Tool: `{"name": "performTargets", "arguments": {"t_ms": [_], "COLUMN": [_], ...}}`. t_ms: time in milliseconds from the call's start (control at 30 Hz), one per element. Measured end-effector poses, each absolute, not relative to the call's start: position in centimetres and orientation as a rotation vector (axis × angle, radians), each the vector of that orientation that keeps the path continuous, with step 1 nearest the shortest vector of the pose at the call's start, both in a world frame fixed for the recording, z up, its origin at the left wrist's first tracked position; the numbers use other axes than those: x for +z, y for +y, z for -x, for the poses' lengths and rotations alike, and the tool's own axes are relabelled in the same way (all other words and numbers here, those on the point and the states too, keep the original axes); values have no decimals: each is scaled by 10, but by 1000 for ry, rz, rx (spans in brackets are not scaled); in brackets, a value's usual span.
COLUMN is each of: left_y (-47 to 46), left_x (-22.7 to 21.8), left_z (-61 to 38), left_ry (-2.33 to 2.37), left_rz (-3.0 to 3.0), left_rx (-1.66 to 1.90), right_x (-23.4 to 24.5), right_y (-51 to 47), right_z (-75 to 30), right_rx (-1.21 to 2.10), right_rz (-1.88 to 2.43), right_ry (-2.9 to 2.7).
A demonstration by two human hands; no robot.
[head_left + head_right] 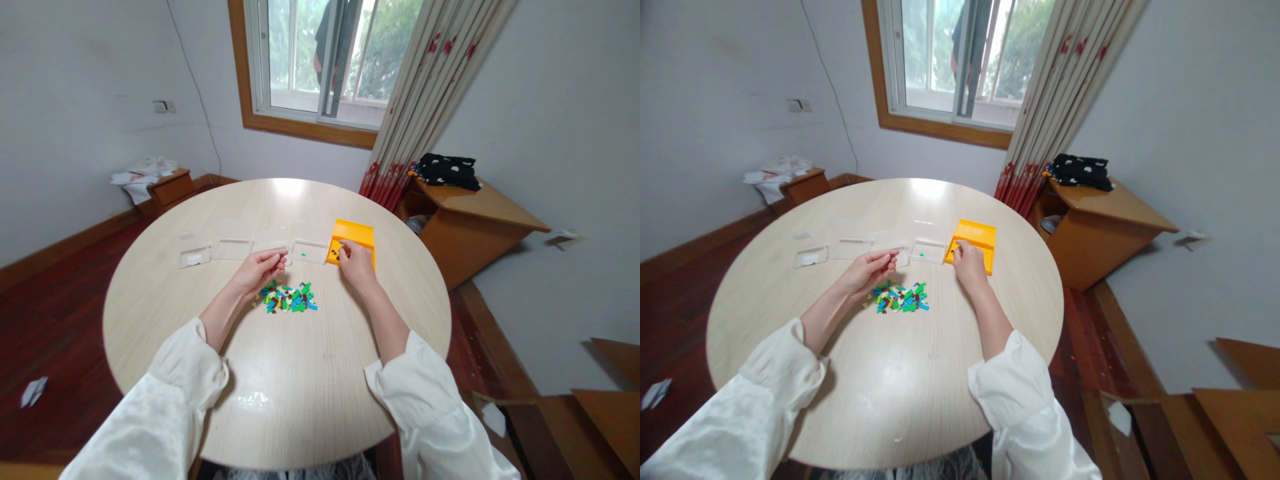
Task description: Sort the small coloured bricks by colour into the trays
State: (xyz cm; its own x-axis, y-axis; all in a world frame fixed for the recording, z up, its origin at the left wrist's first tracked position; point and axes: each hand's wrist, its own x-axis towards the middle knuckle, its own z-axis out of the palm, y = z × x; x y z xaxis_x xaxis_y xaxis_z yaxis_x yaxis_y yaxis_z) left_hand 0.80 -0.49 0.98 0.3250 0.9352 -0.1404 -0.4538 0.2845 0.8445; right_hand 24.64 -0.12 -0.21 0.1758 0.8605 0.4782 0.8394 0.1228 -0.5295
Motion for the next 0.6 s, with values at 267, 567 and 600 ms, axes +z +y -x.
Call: {"name": "performTargets", "arguments": {"t_ms": [267, 567, 600], "left_y": [-3, -4, -4], "left_x": [5, 6, 7], "left_z": [-6, -6, -6], "left_ry": [703, 666, 658], "left_rz": [-809, -813, -819], "left_rx": [1021, 1055, 1058], "right_x": [-2, 0, 0], "right_y": [-2, -4, -4], "right_z": [-245, -244, -243], "right_rx": [40, 63, 64], "right_rz": [1666, 1691, 1688], "right_ry": [-1621, -1635, -1638]}}
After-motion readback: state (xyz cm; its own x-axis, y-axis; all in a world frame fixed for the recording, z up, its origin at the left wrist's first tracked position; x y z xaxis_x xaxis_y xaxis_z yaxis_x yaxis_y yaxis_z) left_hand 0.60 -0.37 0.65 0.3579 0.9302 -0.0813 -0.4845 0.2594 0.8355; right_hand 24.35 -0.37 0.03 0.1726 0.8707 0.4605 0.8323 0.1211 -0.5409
